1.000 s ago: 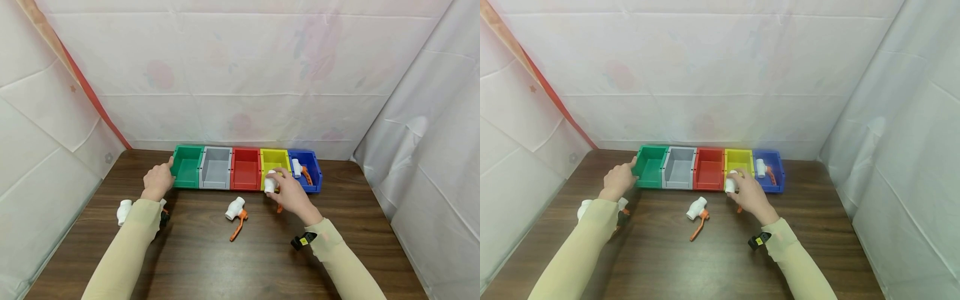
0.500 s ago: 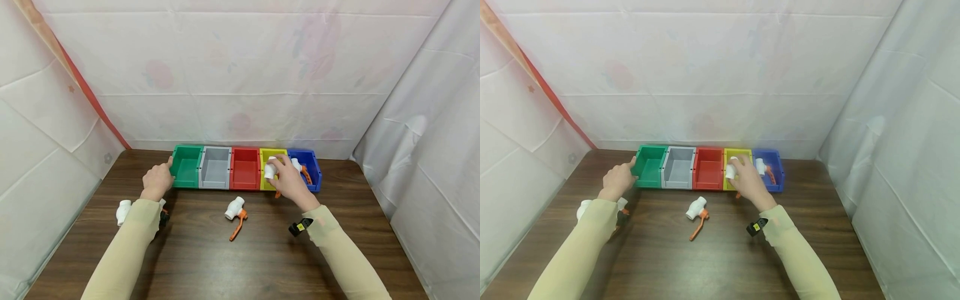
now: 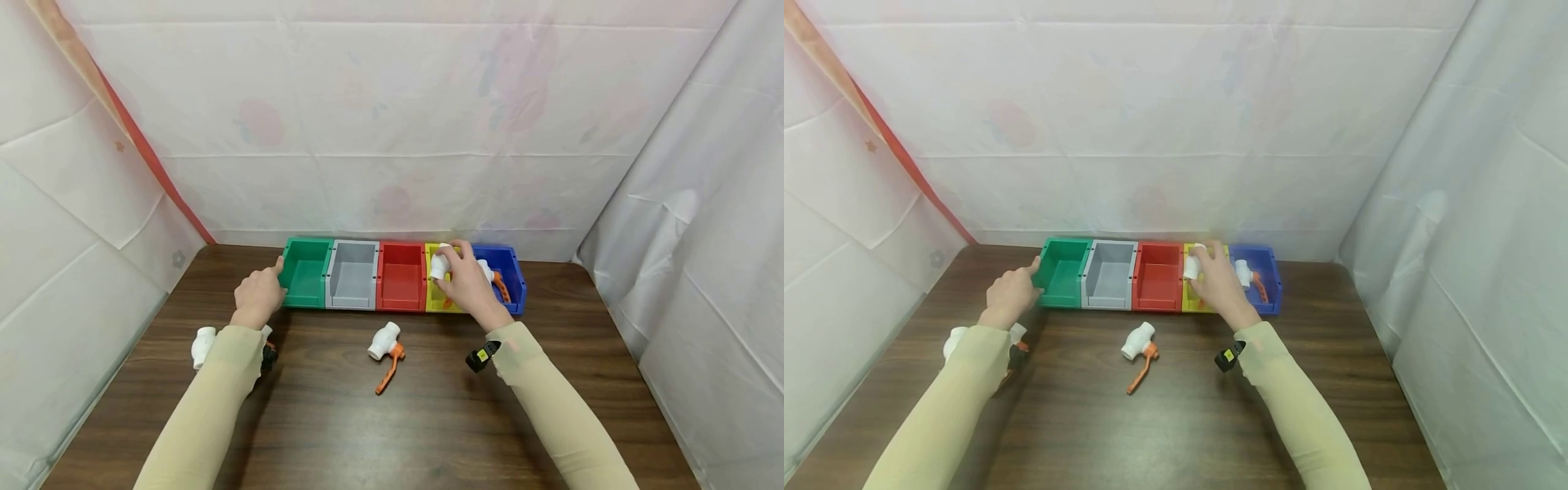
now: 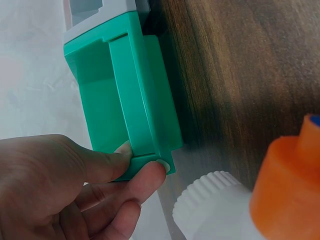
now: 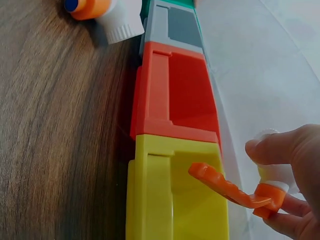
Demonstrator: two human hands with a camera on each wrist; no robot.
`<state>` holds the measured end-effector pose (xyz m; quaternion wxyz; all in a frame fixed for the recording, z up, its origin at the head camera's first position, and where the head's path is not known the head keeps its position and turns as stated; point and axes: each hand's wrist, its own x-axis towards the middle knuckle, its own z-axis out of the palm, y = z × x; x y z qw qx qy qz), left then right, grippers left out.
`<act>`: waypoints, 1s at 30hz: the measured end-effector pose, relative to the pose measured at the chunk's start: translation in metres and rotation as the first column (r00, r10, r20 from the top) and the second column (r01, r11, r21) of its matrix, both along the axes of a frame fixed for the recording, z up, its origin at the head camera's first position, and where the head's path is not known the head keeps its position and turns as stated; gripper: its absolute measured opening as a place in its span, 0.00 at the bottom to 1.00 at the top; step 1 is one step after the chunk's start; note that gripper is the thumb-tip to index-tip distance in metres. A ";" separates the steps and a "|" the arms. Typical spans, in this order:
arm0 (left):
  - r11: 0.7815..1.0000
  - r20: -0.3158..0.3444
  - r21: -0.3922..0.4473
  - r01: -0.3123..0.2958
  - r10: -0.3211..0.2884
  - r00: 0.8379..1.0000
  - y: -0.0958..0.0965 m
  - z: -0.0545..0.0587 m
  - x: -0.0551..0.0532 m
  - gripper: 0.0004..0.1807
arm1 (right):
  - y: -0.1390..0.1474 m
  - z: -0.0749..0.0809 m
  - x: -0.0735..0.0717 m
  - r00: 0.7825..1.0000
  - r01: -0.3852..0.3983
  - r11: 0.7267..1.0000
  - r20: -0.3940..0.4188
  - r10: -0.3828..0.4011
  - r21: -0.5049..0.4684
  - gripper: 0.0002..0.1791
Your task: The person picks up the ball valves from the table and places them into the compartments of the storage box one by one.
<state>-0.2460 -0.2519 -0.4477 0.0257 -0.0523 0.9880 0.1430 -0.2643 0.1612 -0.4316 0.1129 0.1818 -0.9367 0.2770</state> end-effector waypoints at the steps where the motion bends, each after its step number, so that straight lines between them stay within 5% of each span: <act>1: 1.000 0.000 0.000 0.001 -0.001 1.000 -0.001 0.000 0.000 0.40 | -0.001 -0.001 -0.001 1.000 0.003 1.000 0.000 -0.003 -0.001 0.30; 22: 1.000 -0.002 -0.006 -0.003 0.003 1.000 -0.004 0.001 0.001 0.40 | -0.011 -0.011 -0.023 0.999 -0.030 0.995 0.022 0.028 0.096 0.30; 30: 1.000 0.007 0.005 0.000 0.000 1.000 -0.003 0.001 0.001 0.40 | -0.012 -0.013 -0.024 0.999 -0.012 0.998 0.041 0.009 0.064 0.31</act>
